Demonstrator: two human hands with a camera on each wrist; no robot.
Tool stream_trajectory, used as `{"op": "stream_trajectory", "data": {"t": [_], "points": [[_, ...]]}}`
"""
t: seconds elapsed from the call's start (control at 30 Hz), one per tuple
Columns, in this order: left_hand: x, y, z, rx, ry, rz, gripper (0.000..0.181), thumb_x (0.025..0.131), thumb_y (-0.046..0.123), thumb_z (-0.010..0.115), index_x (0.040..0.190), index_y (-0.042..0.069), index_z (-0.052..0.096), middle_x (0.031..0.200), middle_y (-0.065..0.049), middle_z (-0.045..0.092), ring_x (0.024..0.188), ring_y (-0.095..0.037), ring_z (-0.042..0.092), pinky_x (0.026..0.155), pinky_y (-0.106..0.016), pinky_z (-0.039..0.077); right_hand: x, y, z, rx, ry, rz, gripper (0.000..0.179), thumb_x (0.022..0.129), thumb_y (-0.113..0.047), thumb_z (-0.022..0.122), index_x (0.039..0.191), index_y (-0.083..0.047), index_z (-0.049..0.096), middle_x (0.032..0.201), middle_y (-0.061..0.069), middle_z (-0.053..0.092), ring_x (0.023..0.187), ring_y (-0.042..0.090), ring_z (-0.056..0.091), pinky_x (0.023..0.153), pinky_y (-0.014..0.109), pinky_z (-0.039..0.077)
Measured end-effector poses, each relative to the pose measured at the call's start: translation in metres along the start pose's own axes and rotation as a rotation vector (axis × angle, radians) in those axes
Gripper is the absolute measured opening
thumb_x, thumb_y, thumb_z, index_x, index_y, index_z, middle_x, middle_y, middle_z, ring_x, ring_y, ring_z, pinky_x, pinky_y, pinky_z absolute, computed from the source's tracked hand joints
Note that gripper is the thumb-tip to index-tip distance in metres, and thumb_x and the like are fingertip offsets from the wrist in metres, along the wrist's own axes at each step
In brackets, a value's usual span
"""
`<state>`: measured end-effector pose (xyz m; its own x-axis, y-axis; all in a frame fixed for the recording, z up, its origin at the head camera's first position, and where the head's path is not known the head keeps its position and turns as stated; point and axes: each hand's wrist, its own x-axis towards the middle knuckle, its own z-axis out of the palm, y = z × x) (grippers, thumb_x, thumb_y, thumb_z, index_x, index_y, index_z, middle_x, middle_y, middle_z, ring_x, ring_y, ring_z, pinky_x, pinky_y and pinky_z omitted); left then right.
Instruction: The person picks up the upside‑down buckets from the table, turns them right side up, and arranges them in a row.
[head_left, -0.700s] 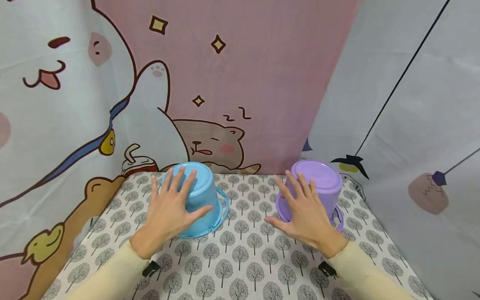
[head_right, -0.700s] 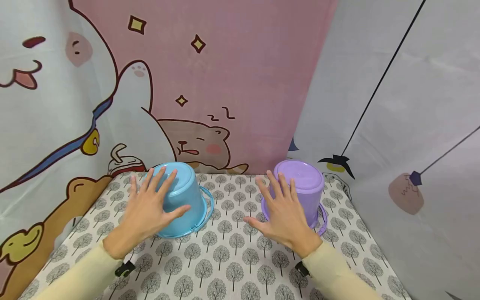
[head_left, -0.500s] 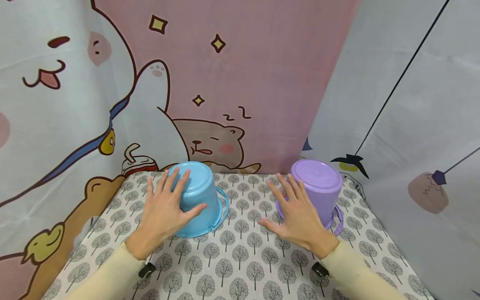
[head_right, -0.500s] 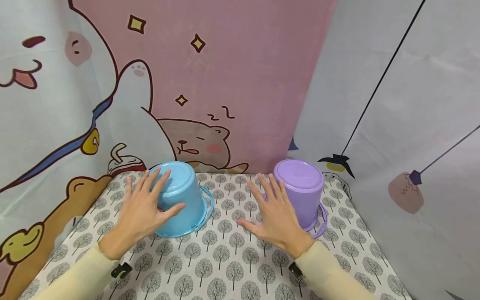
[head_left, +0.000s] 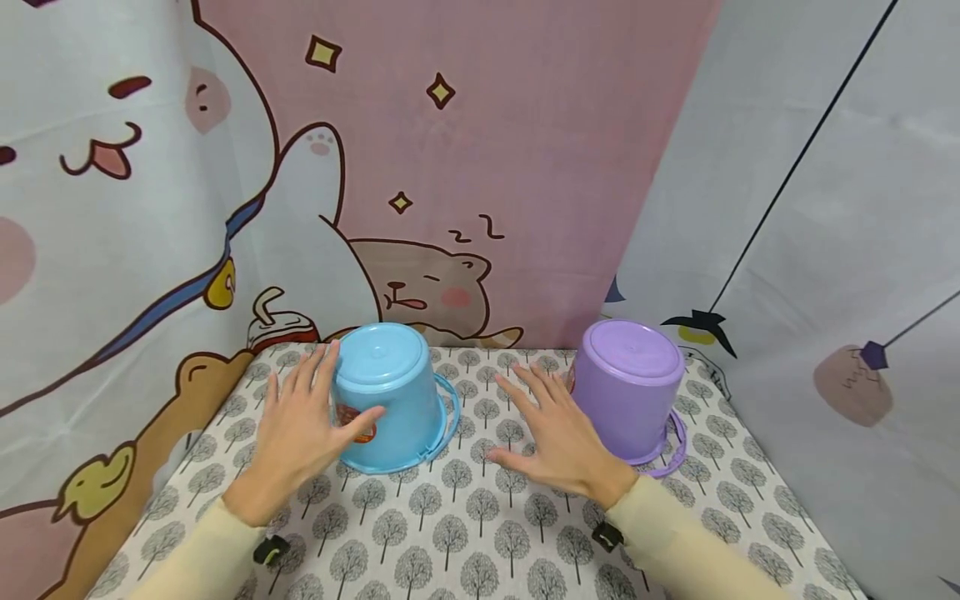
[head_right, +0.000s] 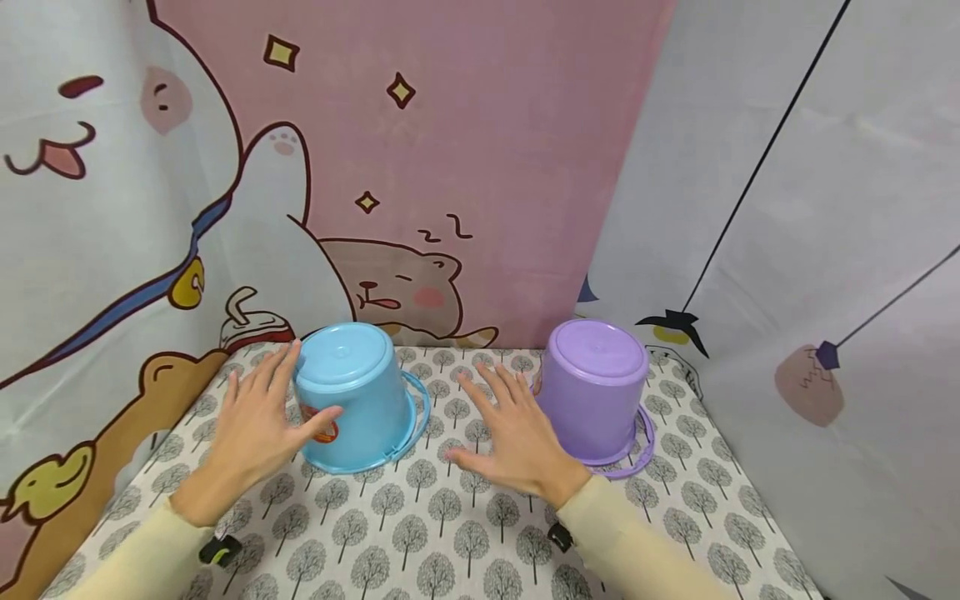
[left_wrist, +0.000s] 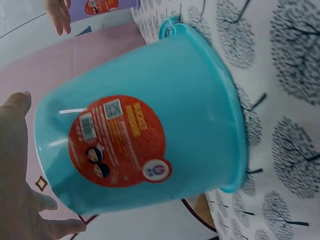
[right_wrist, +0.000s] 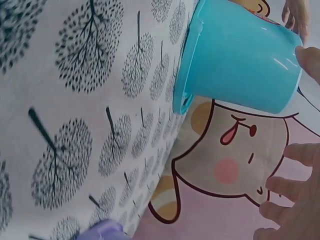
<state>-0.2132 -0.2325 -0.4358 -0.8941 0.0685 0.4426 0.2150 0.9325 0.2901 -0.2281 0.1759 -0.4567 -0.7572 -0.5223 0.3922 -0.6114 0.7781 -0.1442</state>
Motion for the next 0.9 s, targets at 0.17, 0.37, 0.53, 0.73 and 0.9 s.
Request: {"op": "stream_trajectory", "data": {"t": [0.17,0.37,0.53,0.73,0.9], "points": [[-0.004,-0.012,0.000,-0.022,-0.047,-0.039,0.132,0.098,0.086,0.073,0.190,0.020,0.007,0.188,-0.030,0.035,0.169,-0.065,0.037,0.136,-0.096,0.014,0.007,-0.002,0.010,0.068,-0.046,0.030,0.111,0.099,-0.085,0.071,0.187,-0.034,0.026,0.194,0.012,0.032,0.179,0.047,0.030,0.140,0.079,0.034],[-0.007,-0.023,0.004,-0.037,-0.099,-0.064,0.133,0.098,0.086,0.073,0.190,0.019,0.003,0.182,-0.035,0.040,0.165,-0.067,0.041,0.134,-0.098,0.011,0.016,-0.005,0.020,0.141,-0.105,0.057,0.111,0.100,-0.084,0.071,0.187,-0.035,0.024,0.194,0.011,0.031,0.179,0.050,0.030,0.134,0.086,0.037],[-0.011,-0.034,0.013,-0.047,-0.157,-0.074,0.136,0.098,0.087,0.073,0.189,0.017,0.001,0.183,-0.037,0.039,0.163,-0.071,0.042,0.133,-0.099,0.007,0.021,-0.005,0.032,0.195,-0.165,0.066,0.111,0.100,-0.088,0.068,0.187,-0.038,0.022,0.194,0.011,0.030,0.179,0.049,0.031,0.137,0.085,0.031],[-0.019,-0.047,0.026,-0.049,-0.269,-0.099,0.136,0.098,0.090,0.069,0.188,0.007,0.008,0.183,-0.038,0.036,0.164,-0.071,0.040,0.133,-0.097,0.014,0.031,-0.005,0.050,0.244,-0.221,0.077,0.113,0.098,-0.088,0.071,0.187,-0.041,0.022,0.195,0.009,0.029,0.177,0.047,0.035,0.132,0.085,0.042],[-0.027,-0.060,0.032,-0.036,-0.357,-0.106,0.140,0.095,0.093,0.070,0.186,0.002,0.015,0.180,-0.038,0.042,0.166,-0.067,0.042,0.133,-0.095,0.020,0.043,-0.006,0.064,0.258,-0.273,0.084,0.117,0.095,-0.087,0.076,0.187,-0.040,0.020,0.197,0.006,0.024,0.178,0.049,0.032,0.132,0.086,0.040]]}}
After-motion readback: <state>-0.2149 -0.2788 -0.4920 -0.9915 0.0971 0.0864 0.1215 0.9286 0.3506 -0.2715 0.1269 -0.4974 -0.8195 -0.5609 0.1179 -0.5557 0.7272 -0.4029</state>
